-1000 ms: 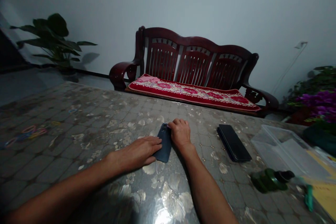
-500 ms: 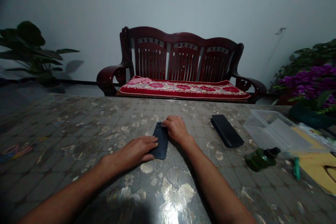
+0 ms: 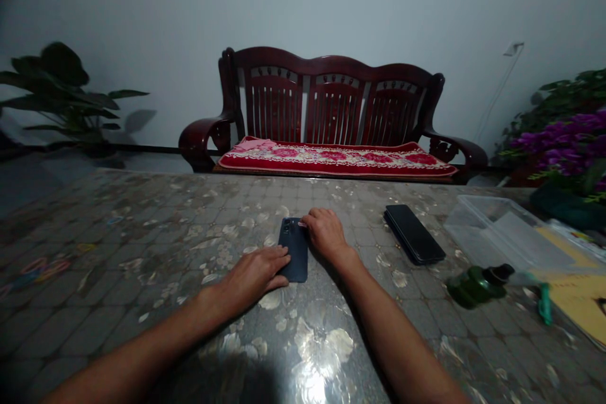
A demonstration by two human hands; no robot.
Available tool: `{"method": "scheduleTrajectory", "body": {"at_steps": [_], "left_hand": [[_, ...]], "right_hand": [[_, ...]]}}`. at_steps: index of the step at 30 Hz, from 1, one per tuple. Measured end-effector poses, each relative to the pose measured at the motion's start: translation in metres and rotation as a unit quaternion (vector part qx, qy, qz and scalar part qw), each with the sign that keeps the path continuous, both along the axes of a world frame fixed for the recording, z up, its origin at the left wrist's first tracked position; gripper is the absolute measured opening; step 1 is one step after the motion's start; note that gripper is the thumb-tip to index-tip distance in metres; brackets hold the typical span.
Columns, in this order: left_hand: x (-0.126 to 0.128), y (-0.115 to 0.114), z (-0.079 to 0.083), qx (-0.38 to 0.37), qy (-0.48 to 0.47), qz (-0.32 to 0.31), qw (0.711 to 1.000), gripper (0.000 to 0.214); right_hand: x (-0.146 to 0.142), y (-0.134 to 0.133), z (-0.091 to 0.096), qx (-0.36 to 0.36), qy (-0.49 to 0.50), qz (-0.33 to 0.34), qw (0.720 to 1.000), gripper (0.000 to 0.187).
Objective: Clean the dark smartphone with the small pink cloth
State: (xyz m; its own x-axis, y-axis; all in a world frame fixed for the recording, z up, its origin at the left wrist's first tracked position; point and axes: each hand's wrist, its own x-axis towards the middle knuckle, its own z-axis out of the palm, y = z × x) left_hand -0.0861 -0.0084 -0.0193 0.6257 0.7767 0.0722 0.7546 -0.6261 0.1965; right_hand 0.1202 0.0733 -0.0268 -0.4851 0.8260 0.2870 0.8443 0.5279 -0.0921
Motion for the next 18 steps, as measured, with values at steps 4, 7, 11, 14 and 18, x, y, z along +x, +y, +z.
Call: {"method": "scheduleTrajectory", "body": {"at_steps": [4,7,11,14,18], "left_hand": [[0.008,-0.003,-0.008,0.02,-0.003,0.03,0.999,0.031],[0.012,-0.004,-0.009,0.036,0.003,0.04,0.999,0.028],[0.012,-0.004,-0.009,0.054,0.008,0.027,0.998,0.028],[0.009,-0.001,-0.01,0.06,0.009,0.011,0.998,0.026],[0.005,0.003,-0.01,0.057,0.011,-0.001,0.998,0.024]], "right_hand": [[0.0,0.006,-0.005,-0.006,0.0,-0.033,0.999,0.024],[-0.001,0.005,-0.003,-0.015,-0.006,-0.006,1.0,0.024],[0.001,-0.001,0.002,-0.024,-0.01,0.057,0.998,0.021],[0.003,-0.004,0.002,-0.028,-0.015,0.077,0.997,0.02],[0.001,-0.001,-0.003,0.011,0.001,0.022,1.0,0.021]]}}
